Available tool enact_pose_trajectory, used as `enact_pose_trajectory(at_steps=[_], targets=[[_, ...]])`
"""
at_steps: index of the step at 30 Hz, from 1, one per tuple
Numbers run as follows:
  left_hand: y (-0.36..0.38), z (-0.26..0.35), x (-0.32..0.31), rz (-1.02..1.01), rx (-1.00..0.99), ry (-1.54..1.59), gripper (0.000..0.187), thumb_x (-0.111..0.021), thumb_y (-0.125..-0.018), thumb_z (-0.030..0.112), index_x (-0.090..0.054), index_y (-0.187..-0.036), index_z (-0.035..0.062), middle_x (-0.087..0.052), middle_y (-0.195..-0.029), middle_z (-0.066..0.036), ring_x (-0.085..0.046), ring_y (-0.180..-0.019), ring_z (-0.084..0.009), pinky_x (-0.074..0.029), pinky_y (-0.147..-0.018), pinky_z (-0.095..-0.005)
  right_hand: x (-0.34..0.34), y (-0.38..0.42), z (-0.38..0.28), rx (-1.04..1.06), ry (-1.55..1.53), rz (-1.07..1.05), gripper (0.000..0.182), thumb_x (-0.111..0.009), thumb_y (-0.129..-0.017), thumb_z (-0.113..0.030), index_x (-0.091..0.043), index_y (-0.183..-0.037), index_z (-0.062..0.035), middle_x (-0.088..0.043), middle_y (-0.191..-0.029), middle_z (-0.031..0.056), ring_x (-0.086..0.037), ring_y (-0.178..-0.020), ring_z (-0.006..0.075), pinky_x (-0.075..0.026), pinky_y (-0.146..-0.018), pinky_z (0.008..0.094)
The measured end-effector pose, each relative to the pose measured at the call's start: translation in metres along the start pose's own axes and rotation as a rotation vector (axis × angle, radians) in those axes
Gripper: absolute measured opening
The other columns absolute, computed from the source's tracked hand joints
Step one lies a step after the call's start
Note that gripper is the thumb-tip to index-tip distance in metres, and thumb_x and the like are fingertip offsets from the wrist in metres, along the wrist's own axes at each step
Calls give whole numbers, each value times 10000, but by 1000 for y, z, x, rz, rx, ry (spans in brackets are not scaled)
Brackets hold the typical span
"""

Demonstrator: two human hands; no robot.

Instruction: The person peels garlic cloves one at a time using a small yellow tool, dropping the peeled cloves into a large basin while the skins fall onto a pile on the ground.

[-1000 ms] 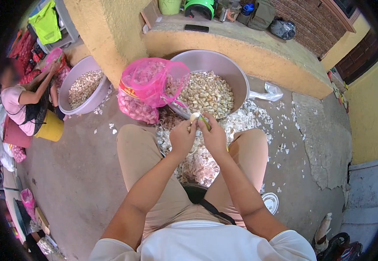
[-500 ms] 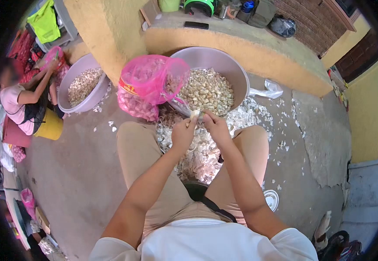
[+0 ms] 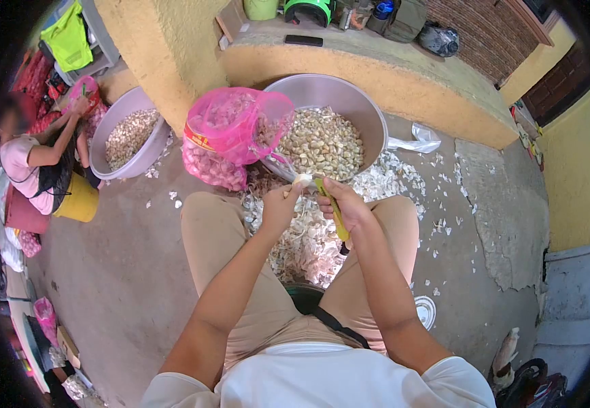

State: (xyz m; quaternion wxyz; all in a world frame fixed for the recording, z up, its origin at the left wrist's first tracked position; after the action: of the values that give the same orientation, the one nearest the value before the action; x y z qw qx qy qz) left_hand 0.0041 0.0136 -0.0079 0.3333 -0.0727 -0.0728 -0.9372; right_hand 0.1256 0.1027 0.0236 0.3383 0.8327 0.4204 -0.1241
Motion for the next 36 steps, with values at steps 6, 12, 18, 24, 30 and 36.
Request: enact_pose_trajectory(at_steps=[6, 12, 18, 24, 30, 36], targets=[[3, 4, 1, 48, -59, -209, 346, -522, -814, 350, -632, -795, 23, -524, -525, -106, -474, -458, -197, -367, -464, -331, -2, -2, 2, 174, 377, 143, 371, -498, -862, -236, -453, -1195, -79, -466, -640, -11, -378, -543, 53, -315, -474, 193], [7, 17, 2, 162, -345, -512, 285, -535, -799, 318, -627, -798, 48, -577, -656, -128, -553, -578, -301, -416, -513, -377, 1, -4, 3, 276, 546, 199, 350, -546, -834, -202, -487, -1148, -59, -531, -703, 18, -428, -603, 62, -351, -555, 194], [5, 21, 7, 143, -559, -560, 212, -572, -777, 258, -623, -787, 53, -579, -664, -106, -561, -563, -276, -432, -506, -360, -3, 9, -11, 207, 365, 82, 280, -557, -827, -200, -477, -1076, -98, -479, -651, -21, -383, -562, 53, -305, -497, 195], [5, 31, 17, 83, -649, -554, 175, -595, -763, 212, -600, -740, 39, -556, -634, -105, -543, -532, -274, -408, -469, -340, 6, 8, -10, 246, 571, 49, 251, -546, -833, -195, -482, -1067, -127, -431, -590, -46, -352, -517, 48, -270, -458, 201], [6, 27, 14, 103, -552, -550, 202, -576, -781, 231, -606, -781, 32, -561, -652, -120, -547, -552, -287, -412, -496, -358, -3, 7, -5, 453, 903, 282, 234, -552, -817, -201, -514, -1034, -120, -438, -518, 7, -391, -463, 114, -337, -472, 260], [4, 20, 4, 128, -403, -399, 270, -548, -797, 271, -626, -762, 14, -571, -625, -125, -546, -524, -261, -403, -489, -341, -24, 10, 3, 558, 940, 513, 248, -545, -817, -216, -517, -1050, -136, -518, -588, 72, -463, -512, 168, -383, -518, 292]])
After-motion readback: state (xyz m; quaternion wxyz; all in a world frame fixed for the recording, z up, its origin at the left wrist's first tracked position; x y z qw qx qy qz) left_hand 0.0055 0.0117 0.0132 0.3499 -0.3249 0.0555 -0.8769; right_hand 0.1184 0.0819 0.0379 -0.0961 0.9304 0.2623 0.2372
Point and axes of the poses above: each hand's wrist, its own y-axis away from the middle knuckle, its own x-axis out of the back of the hand, z = x × y, the point moved 2 cm from there along -y, towards the middle knuckle
